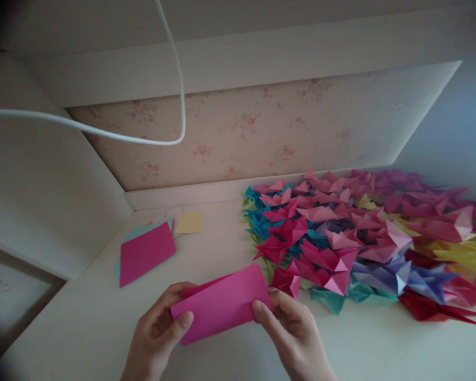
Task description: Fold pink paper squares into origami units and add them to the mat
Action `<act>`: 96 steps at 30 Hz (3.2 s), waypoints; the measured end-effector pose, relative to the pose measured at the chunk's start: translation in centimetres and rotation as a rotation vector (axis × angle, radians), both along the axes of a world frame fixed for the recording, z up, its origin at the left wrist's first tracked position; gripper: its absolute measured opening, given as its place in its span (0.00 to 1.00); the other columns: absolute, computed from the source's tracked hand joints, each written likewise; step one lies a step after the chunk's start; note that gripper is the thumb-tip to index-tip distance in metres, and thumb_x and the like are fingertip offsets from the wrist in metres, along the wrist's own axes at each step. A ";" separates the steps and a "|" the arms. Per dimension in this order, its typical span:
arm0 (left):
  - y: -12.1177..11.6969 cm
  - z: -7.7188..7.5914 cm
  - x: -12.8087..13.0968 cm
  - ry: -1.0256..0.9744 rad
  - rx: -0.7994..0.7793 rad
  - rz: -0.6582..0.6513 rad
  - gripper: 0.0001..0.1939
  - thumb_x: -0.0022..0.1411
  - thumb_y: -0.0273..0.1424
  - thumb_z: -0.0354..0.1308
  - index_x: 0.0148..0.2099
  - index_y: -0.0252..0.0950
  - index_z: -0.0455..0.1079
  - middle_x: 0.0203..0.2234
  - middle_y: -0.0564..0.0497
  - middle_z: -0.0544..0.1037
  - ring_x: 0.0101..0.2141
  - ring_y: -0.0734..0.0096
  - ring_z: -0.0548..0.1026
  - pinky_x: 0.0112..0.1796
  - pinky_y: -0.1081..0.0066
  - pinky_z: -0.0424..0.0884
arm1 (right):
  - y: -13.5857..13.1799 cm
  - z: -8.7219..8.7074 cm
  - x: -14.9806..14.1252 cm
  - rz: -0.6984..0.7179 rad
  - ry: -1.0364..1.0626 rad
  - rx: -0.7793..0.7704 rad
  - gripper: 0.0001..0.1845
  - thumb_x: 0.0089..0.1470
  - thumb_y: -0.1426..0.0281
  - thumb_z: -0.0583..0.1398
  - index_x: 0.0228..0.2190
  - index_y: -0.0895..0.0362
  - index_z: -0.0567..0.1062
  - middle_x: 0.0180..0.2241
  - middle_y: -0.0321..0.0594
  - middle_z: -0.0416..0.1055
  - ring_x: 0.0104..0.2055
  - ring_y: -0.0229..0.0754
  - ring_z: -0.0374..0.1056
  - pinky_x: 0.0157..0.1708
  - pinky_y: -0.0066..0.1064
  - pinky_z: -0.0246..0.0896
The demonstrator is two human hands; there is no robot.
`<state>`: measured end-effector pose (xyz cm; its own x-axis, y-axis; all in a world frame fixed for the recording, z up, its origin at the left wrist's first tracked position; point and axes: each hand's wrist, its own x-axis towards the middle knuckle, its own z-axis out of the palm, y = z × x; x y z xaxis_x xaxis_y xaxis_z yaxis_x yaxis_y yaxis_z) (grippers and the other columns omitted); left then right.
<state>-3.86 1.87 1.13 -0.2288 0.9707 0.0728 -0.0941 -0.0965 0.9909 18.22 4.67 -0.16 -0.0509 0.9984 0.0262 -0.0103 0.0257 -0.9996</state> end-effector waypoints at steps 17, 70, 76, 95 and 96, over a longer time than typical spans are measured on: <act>0.0 -1.1 0.3 0.650 -0.038 -0.372 0.20 0.70 0.38 0.52 0.58 0.38 0.73 0.52 0.45 0.80 0.50 0.64 0.78 0.51 0.73 0.73 | -0.6 -0.9 -1.1 0.090 0.053 -0.059 0.12 0.61 0.58 0.60 0.36 0.54 0.73 0.31 0.36 0.70 0.33 0.39 0.66 0.31 0.24 0.64; -0.5 -1.5 1.0 0.763 0.019 -0.283 0.20 0.71 0.35 0.49 0.61 0.36 0.70 0.55 0.47 0.77 0.54 0.64 0.75 0.55 0.69 0.70 | -0.2 -0.5 -2.1 -0.126 0.228 -0.129 0.18 0.52 0.56 0.67 0.35 0.58 0.79 0.28 0.38 0.75 0.30 0.39 0.68 0.29 0.27 0.67; -0.5 -1.8 0.9 0.779 0.089 -0.232 0.18 0.70 0.32 0.51 0.58 0.38 0.72 0.51 0.47 0.80 0.50 0.63 0.79 0.50 0.70 0.75 | -0.1 -0.2 -2.5 0.040 0.327 -0.273 0.19 0.53 0.55 0.66 0.34 0.59 0.79 0.29 0.40 0.77 0.32 0.44 0.73 0.37 0.34 0.71; -0.7 -1.6 1.0 0.768 0.026 -0.187 0.16 0.70 0.34 0.51 0.55 0.38 0.72 0.49 0.46 0.82 0.47 0.64 0.81 0.47 0.74 0.76 | -0.6 0.0 -2.8 0.139 0.370 -0.291 0.20 0.58 0.54 0.62 0.35 0.59 0.80 0.30 0.41 0.78 0.31 0.43 0.72 0.37 0.34 0.70; -0.7 -1.5 1.0 0.760 0.012 -0.187 0.16 0.70 0.34 0.51 0.55 0.37 0.71 0.48 0.45 0.82 0.46 0.64 0.81 0.46 0.74 0.77 | -0.6 -0.1 -2.8 0.144 0.378 -0.297 0.20 0.59 0.55 0.61 0.34 0.60 0.81 0.30 0.41 0.78 0.31 0.43 0.72 0.37 0.34 0.70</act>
